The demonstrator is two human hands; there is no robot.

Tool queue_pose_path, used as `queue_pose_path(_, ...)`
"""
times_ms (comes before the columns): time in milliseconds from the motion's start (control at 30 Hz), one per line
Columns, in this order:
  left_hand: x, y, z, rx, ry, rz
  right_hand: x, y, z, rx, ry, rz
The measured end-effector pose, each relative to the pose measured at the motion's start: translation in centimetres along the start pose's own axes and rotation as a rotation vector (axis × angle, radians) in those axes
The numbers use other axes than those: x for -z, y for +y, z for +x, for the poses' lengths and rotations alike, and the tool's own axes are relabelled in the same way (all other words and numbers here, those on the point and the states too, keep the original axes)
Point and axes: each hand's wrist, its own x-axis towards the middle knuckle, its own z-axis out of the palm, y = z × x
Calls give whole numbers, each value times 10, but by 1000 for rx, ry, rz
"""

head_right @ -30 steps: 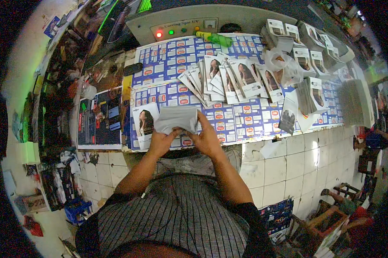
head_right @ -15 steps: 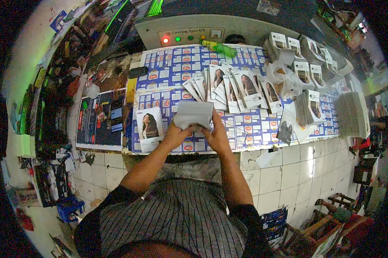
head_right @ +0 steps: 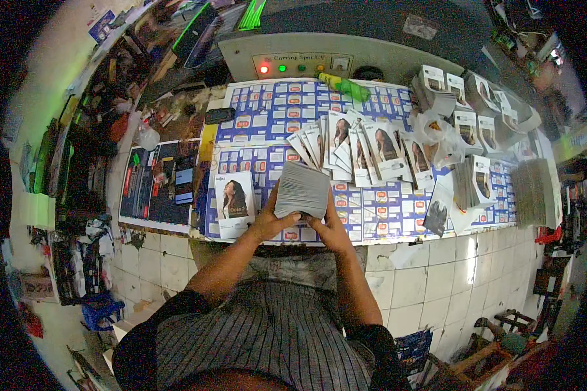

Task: The person stacks and organizes product packaging by hand, picking up small bundles, aligning the edges, and placing them into neat piles on a table.

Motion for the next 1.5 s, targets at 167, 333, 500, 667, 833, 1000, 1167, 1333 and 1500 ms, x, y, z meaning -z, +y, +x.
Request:
queue_pose_path(167,-19,-30,-12,-49,136,53,-1,29,-4,2,65,57)
queue_pose_path(333,-21,-1,-18,142,24,-142,6,35,-14,-71,55,-40)
queue_pose_path(500,-14,-21,-23,-75,51,132,-8,25,-15,-33,73,64)
queue_pose_path(667,-16,-3,-16,-93,142,301,10,35,-15,-25,74,-104)
queue_pose_path(833,-13,-18,-17,-171,188,462,2,27,-17,-88,48,10)
queue_pose_path(1000,-6,8,-10,-93,127,500,-1,6,-13,55,138,-113)
queue_pose_path(1167,-7,5,-12,14,176,295,13,-14,-3,109,29,-406)
queue_pose_path(1333,-18,-7,-10,-107,170,206,-4,-28,-10,-78,21,-104)
queue_pose_path(1500,-8,7,-8,76,251,280,9,-9,0,75,141,-203)
